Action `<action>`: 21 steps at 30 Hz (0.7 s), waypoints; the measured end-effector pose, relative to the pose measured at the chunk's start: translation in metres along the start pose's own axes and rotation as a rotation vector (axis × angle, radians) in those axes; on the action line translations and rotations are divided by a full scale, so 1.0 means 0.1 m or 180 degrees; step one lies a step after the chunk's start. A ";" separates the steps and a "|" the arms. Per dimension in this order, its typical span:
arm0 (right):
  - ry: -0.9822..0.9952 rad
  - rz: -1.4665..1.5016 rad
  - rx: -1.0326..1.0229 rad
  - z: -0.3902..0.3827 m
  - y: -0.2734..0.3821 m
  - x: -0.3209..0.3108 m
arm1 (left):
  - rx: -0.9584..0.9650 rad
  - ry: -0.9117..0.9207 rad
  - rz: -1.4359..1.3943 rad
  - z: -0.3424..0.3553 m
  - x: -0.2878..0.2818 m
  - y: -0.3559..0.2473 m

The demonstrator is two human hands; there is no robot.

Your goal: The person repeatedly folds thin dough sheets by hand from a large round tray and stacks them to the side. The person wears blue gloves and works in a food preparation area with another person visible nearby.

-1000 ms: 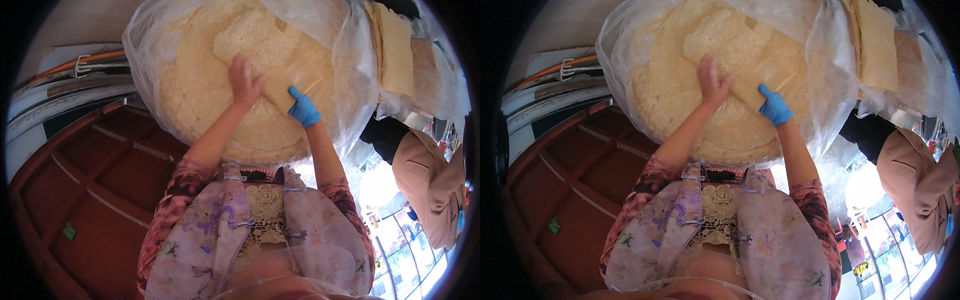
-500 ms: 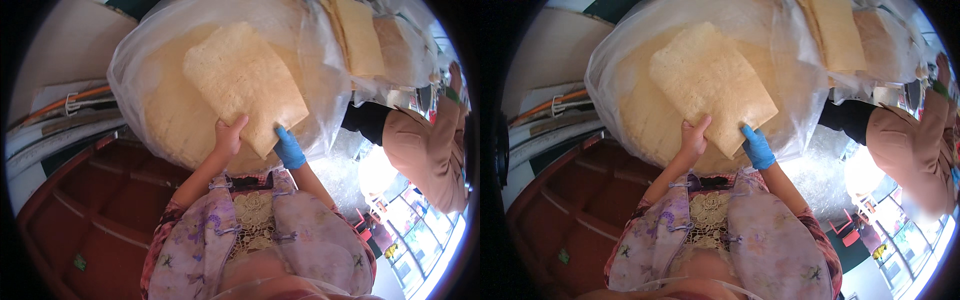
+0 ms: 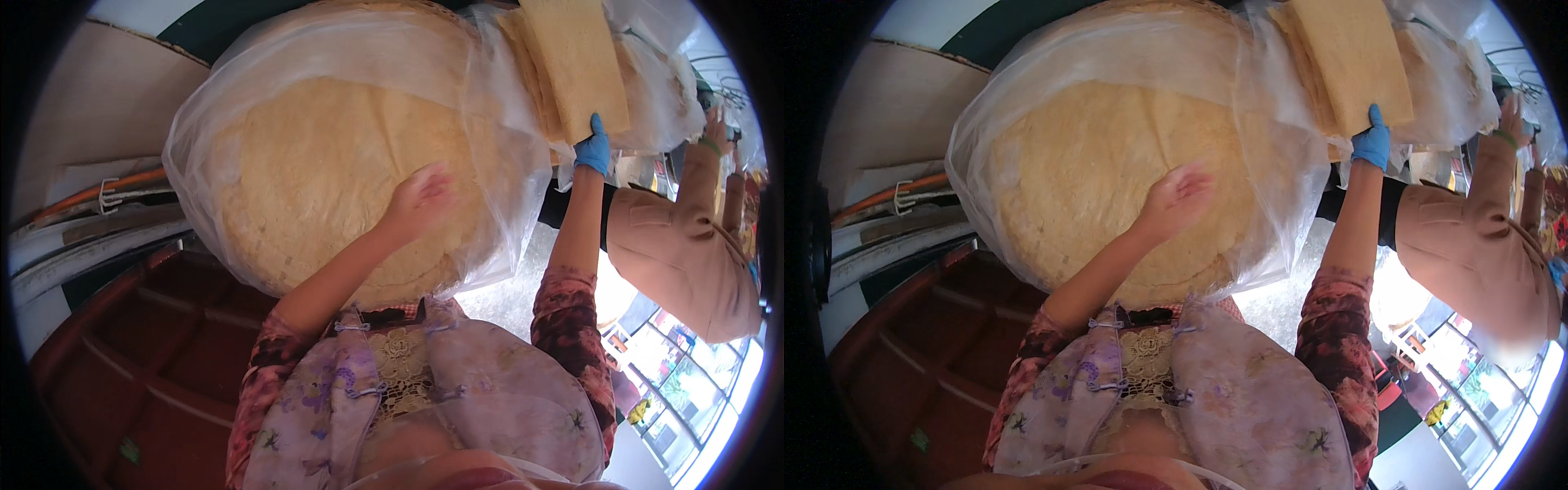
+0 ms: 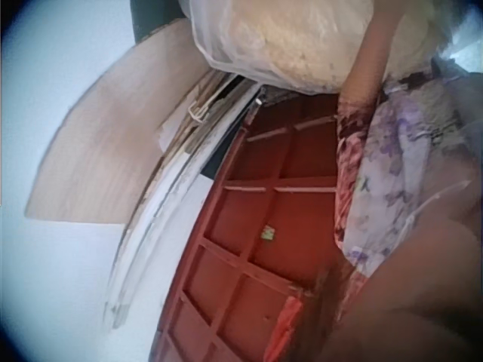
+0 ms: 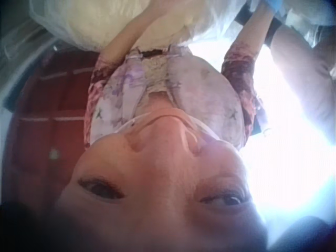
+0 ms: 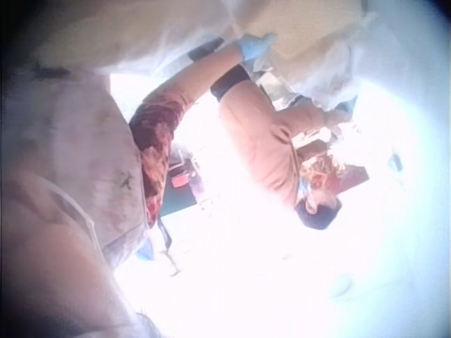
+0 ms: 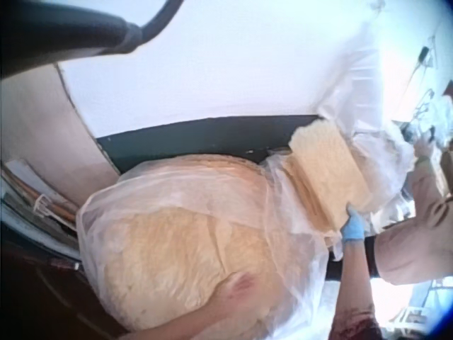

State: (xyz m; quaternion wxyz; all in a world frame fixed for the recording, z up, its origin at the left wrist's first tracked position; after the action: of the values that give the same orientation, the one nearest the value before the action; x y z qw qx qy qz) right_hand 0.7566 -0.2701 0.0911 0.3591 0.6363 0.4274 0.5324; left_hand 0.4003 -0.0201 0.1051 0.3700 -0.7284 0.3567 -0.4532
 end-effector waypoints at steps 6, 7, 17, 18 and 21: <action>-0.0521 -0.0768 0.1298 0.35 -0.54 -0.70 | 0.0111 -0.2615 0.0413 -0.97 -1.71 0.66; -0.0465 -0.0903 0.0989 0.23 -0.42 -0.61 | 0.0353 -0.3130 0.0894 -1.16 -1.97 0.66; 0.1845 -0.2849 -0.1406 -2.78 -0.98 1.44 | -0.0068 -0.3568 0.0546 -1.34 -2.61 0.58; 0.2361 -0.2697 -0.0571 -3.00 -1.20 1.67 | -0.0081 -0.3361 0.0324 -1.32 -2.51 0.50; 0.3422 -0.2930 0.0128 -3.54 -1.39 2.30 | 0.0088 -0.3124 0.0610 -1.20 -2.08 0.20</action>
State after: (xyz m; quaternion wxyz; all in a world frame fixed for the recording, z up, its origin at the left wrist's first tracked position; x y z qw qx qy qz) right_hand 0.4015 -0.0043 0.1113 0.2751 0.0464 0.7808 0.5590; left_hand 0.2161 0.1229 0.0434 0.5438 -0.8147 0.1998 -0.0258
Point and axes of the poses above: each hand's wrist, its own z-axis towards the middle knuckle, its own x-axis out of the palm, y = z × x, the point moved 4 cm from there along z, towards the middle knuckle, and after that the axes turned 2 degrees about -y, right-handed, at the moved point
